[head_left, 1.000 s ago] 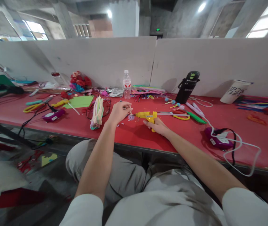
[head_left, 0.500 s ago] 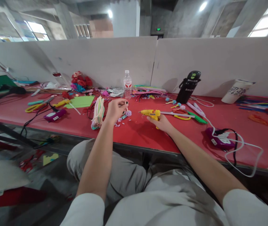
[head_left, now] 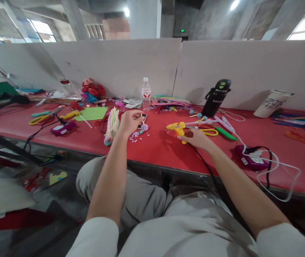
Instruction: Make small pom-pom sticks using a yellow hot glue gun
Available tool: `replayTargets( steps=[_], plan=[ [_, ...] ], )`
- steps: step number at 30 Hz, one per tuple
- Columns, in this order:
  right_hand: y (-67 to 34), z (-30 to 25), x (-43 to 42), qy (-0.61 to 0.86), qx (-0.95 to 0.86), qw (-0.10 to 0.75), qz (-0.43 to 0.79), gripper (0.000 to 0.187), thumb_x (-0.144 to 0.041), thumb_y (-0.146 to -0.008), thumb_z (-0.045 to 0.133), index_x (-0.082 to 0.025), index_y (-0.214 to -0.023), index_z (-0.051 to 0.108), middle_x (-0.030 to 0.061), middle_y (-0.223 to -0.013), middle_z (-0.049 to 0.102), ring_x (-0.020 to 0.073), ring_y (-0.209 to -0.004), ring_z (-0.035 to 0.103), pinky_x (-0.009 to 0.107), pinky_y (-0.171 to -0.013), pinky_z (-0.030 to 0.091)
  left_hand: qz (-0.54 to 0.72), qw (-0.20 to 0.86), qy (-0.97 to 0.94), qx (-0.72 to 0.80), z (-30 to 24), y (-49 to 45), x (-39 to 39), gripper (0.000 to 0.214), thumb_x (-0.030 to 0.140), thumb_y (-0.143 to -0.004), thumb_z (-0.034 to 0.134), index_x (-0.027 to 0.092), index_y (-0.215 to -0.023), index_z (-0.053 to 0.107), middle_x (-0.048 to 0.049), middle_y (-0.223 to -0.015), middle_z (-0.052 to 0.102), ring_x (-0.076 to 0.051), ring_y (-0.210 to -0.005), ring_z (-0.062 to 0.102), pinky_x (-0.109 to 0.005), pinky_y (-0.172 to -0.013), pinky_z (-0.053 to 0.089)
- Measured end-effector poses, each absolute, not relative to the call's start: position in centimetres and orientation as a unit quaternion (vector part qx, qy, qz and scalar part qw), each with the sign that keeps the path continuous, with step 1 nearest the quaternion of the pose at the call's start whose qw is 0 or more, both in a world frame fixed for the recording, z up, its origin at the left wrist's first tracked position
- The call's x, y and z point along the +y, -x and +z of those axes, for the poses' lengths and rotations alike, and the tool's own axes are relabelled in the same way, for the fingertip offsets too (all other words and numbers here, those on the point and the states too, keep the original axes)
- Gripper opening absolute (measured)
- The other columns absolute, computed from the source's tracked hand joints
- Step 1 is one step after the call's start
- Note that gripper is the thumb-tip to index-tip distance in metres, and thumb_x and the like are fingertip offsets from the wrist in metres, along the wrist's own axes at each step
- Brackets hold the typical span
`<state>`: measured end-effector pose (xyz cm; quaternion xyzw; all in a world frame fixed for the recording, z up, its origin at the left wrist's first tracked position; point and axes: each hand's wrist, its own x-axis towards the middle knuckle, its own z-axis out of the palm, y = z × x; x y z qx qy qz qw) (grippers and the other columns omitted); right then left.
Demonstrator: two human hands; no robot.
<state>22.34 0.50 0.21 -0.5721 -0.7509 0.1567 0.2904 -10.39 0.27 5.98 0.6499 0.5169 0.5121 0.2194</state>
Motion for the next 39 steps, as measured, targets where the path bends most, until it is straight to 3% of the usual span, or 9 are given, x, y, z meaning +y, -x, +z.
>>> replayTargets(
  steps=[4,7,11,17,24,28,31,35,39],
  plan=[
    [-21.6,1.3,-2.7,0.566,-0.741,0.350,0.087,0.041,-0.058,-0.079,0.062,-0.018,-0.073,0.058,0.0029,-0.068,0.062,0.0162,-0.062,0.054,0.028,-0.059,0.038,0.505,0.216,-0.647,0.528,6.1,10.4,0.2,0.025,0.022,-0.077,0.069,0.016,-0.101,0.070,-0.0054,-0.082,0.071,-0.017,-0.072,0.069,-0.028,-0.068,0.057],
    [-18.9,1.8,-4.2,0.441,-0.821,0.325,0.162,0.031,-0.047,-0.089,0.055,-0.019,-0.076,0.062,0.0020,-0.073,0.065,0.0146,-0.066,0.057,0.027,-0.064,0.041,0.498,0.208,-0.646,0.540,6.1,10.4,0.3,0.028,0.024,-0.078,0.069,0.016,-0.104,0.070,-0.0061,-0.086,0.071,-0.016,-0.073,0.069,-0.027,-0.069,0.057],
    [-13.5,1.5,-3.6,0.343,-0.878,0.246,0.224,0.012,-0.027,-0.088,0.058,-0.018,-0.088,0.067,0.0044,-0.087,0.070,0.0156,-0.076,0.061,0.027,-0.071,0.043,0.500,0.204,-0.649,0.536,5.9,10.6,0.6,0.028,0.024,-0.078,0.068,0.015,-0.105,0.070,-0.0061,-0.085,0.071,-0.016,-0.072,0.068,-0.025,-0.067,0.056],
    [-4.8,-0.4,-0.7,0.321,-0.895,0.230,0.207,0.016,-0.020,-0.086,0.063,-0.018,-0.101,0.068,0.0071,-0.095,0.067,0.0175,-0.083,0.061,0.029,-0.077,0.044,0.504,0.207,-0.658,0.519,6.1,11.0,0.5,0.030,0.025,-0.080,0.066,0.016,-0.108,0.069,-0.0065,-0.088,0.071,-0.016,-0.073,0.068,-0.026,-0.068,0.056],
    [-1.4,-0.7,-0.3,0.400,-0.881,0.192,0.167,0.010,-0.024,-0.091,0.058,-0.017,-0.086,0.064,0.0109,-0.103,0.063,0.0219,-0.091,0.060,0.032,-0.079,0.044,0.503,0.204,-0.658,0.521,6.0,11.0,0.6,0.029,0.024,-0.080,0.067,0.016,-0.108,0.070,-0.0067,-0.086,0.070,-0.016,-0.072,0.068,-0.027,-0.066,0.056],
    [-3.5,-1.1,-1.3,0.353,-0.890,0.236,0.167,0.012,-0.017,-0.092,0.049,-0.014,-0.085,0.058,0.0135,-0.094,0.063,0.0218,-0.090,0.058,0.035,-0.083,0.044,0.496,0.192,-0.659,0.532,5.6,11.1,0.9,0.029,0.024,-0.080,0.066,0.016,-0.107,0.070,-0.0061,-0.085,0.070,-0.016,-0.070,0.068,-0.027,-0.067,0.055],
    [-6.0,-1.2,-1.6,0.321,-0.849,0.315,0.278,0.012,-0.025,-0.092,0.049,-0.016,-0.085,0.054,0.0076,-0.082,0.063,0.0174,-0.075,0.058,0.032,-0.074,0.046,0.481,0.179,-0.665,0.543,5.6,11.0,0.7,0.027,0.023,-0.079,0.067,0.017,-0.105,0.071,-0.0049,-0.081,0.071,-0.016,-0.071,0.068,-0.027,-0.071,0.055],
    [-8.6,-0.9,-1.3,0.309,-0.730,0.397,0.464,0.031,-0.049,-0.087,0.055,-0.019,-0.080,0.051,0.0032,-0.073,0.063,0.0150,-0.066,0.059,0.030,-0.067,0.048,0.434,0.187,-0.690,0.548,5.8,10.3,-0.3,0.027,0.022,-0.075,0.070,0.018,-0.101,0.073,-0.0048,-0.078,0.071,-0.017,-0.071,0.068,-0.028,-0.070,0.055],
    [-9.4,-0.6,-0.9,0.305,-0.695,0.440,0.481,0.040,-0.059,-0.082,0.057,-0.020,-0.076,0.049,-0.0015,-0.064,0.056,0.0123,-0.059,0.051,0.028,-0.062,0.044,0.376,0.267,-0.732,0.502,5.9,9.6,-1.1,0.027,0.026,-0.076,0.069,0.019,-0.102,0.073,-0.0043,-0.075,0.071,-0.017,-0.066,0.067,-0.027,-0.065,0.054]
  ],
)
